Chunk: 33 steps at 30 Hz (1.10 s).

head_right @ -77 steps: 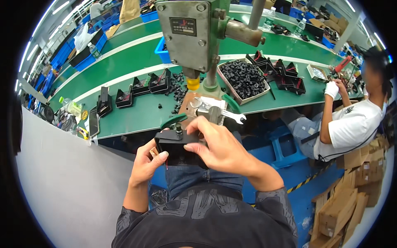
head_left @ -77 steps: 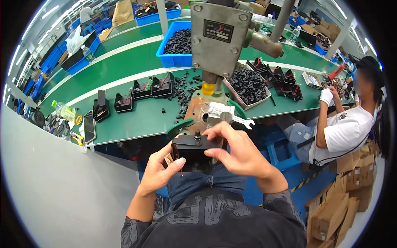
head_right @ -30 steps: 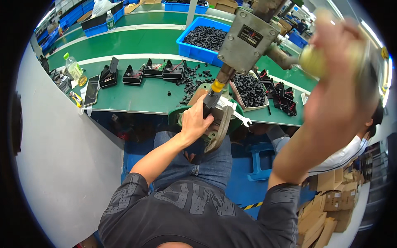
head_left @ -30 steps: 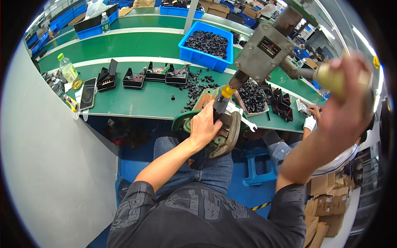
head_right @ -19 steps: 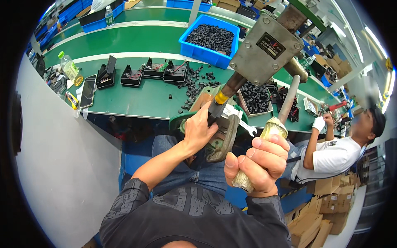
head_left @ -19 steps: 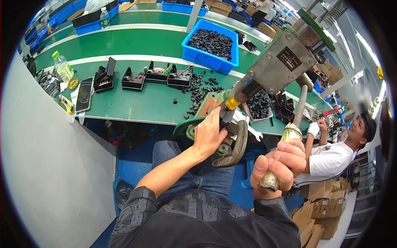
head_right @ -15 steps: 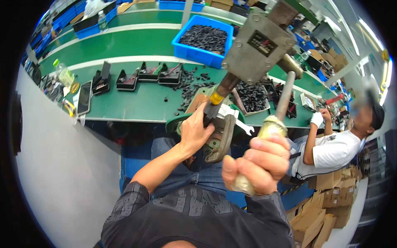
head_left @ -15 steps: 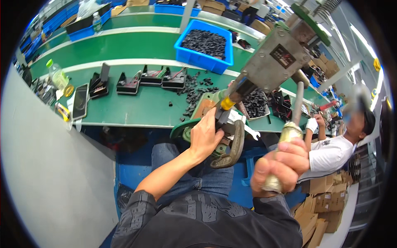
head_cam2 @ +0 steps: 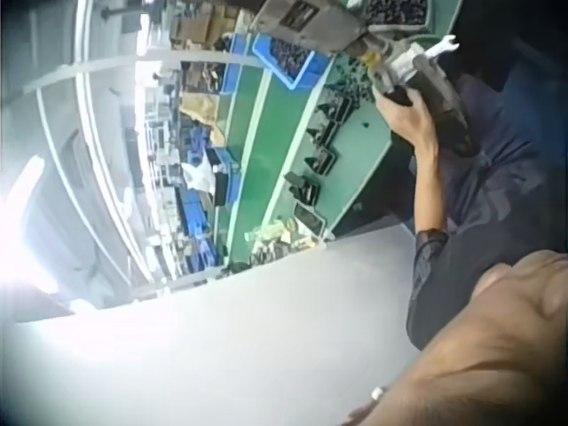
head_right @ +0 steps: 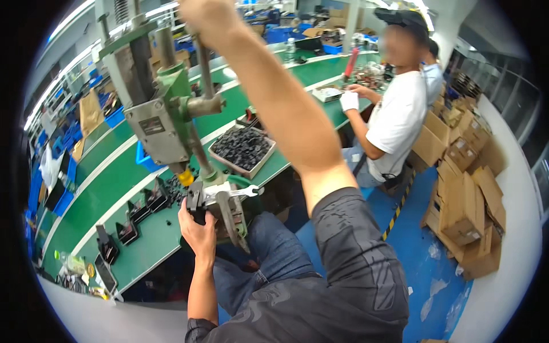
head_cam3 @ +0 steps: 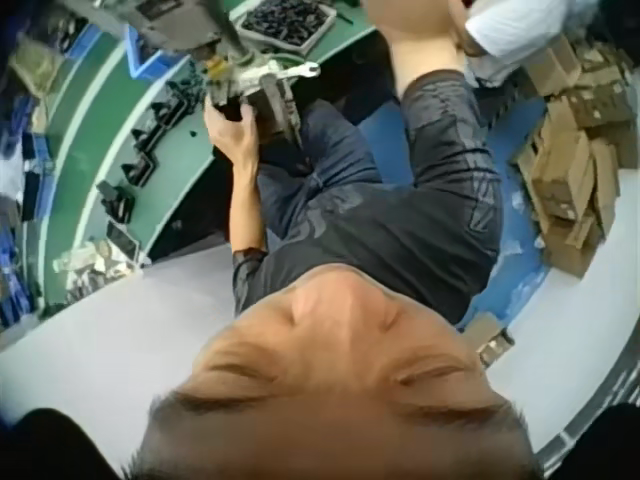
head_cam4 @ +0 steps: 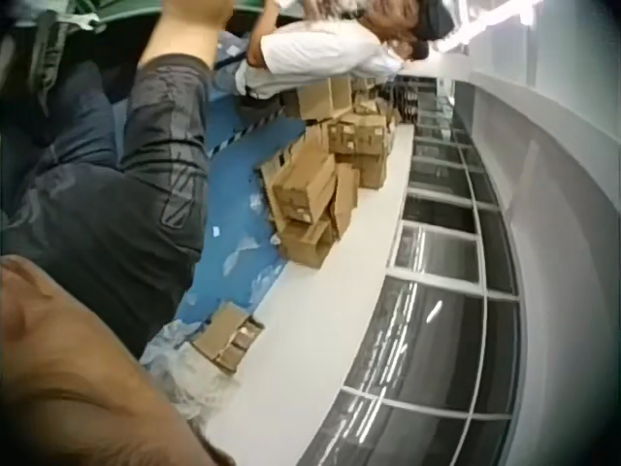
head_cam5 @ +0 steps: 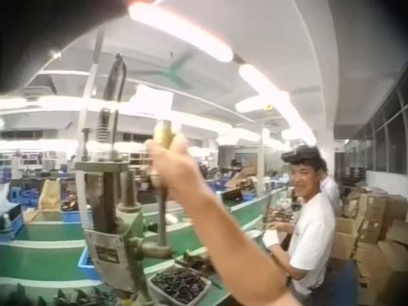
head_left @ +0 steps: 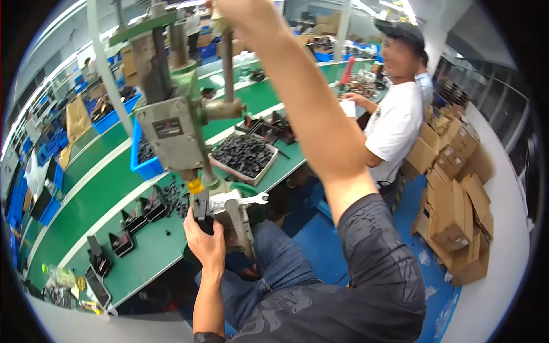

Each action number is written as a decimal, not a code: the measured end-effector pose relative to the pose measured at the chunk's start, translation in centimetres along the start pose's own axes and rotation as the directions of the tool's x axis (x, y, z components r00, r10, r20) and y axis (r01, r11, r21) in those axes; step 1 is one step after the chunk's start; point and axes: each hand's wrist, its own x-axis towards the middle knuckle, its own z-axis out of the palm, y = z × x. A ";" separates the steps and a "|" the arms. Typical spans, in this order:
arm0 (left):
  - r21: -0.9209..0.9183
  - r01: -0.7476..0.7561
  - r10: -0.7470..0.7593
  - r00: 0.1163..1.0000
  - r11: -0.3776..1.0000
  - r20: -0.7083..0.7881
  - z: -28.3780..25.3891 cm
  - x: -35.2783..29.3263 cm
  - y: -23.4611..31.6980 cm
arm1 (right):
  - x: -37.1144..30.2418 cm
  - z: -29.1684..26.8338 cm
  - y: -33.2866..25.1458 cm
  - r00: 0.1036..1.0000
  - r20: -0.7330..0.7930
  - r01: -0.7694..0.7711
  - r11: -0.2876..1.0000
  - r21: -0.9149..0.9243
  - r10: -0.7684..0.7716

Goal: Assembling small mechanical components using a manual press machine on an industrial assembly line.

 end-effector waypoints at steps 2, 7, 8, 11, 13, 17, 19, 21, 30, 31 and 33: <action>-0.148 0.105 -0.116 0.991 0.983 -0.069 -1.8 0.7 -0.6 | -1.9 0.0 -0.3 0.988 -0.149 -0.079 0.973 -0.215 0.047; -0.463 0.394 -0.343 0.919 0.794 0.194 -6.2 10.4 -5.6 | -6.9 -3.8 6.6 0.930 -0.239 0.226 0.947 -0.228 -0.280; -0.399 0.526 -0.490 0.849 0.751 0.197 -8.5 12.9 -5.4 | -9.5 -4.0 6.8 0.933 -0.244 0.203 0.946 -0.252 -0.265; -0.651 0.397 -0.515 0.857 0.648 0.009 -11.8 20.2 -15.4 | -15.4 -0.2 7.1 0.948 -0.283 0.075 0.964 -0.254 -0.148; -0.629 0.385 -0.619 0.760 0.675 -0.200 -12.1 22.3 -17.1 | -18.4 -1.1 8.5 0.949 -0.297 0.032 0.971 -0.235 -0.103; -0.100 0.368 -0.381 0.884 0.924 -0.272 -9.9 18.5 -18.7 | -25.5 -4.0 9.9 0.943 -0.332 -0.123 0.959 -0.256 0.032; 0.281 0.016 -0.011 1.000 0.960 -0.019 -7.4 15.0 -16.1 | -28.5 -5.1 10.6 0.908 -0.375 -0.310 0.904 -0.293 0.190; 0.377 -0.257 0.211 0.965 0.890 0.158 -5.4 12.7 -16.1 | -30.0 -4.7 11.0 0.874 -0.361 -0.411 0.892 -0.189 0.326; 0.224 -0.432 0.416 0.902 0.874 0.116 -7.9 12.9 -12.3 | -32.3 -0.8 6.3 0.959 -0.106 -0.276 0.949 -0.150 0.262; 0.224 -0.505 0.492 0.863 0.834 0.114 -8.5 12.3 -10.8 | -32.2 -0.1 5.6 0.941 -0.004 -0.337 0.934 -0.122 0.339; 0.228 -0.638 0.618 0.770 0.736 0.161 -10.1 10.4 -7.4 | -31.8 1.7 4.9 0.877 0.161 -0.447 0.892 -0.069 0.452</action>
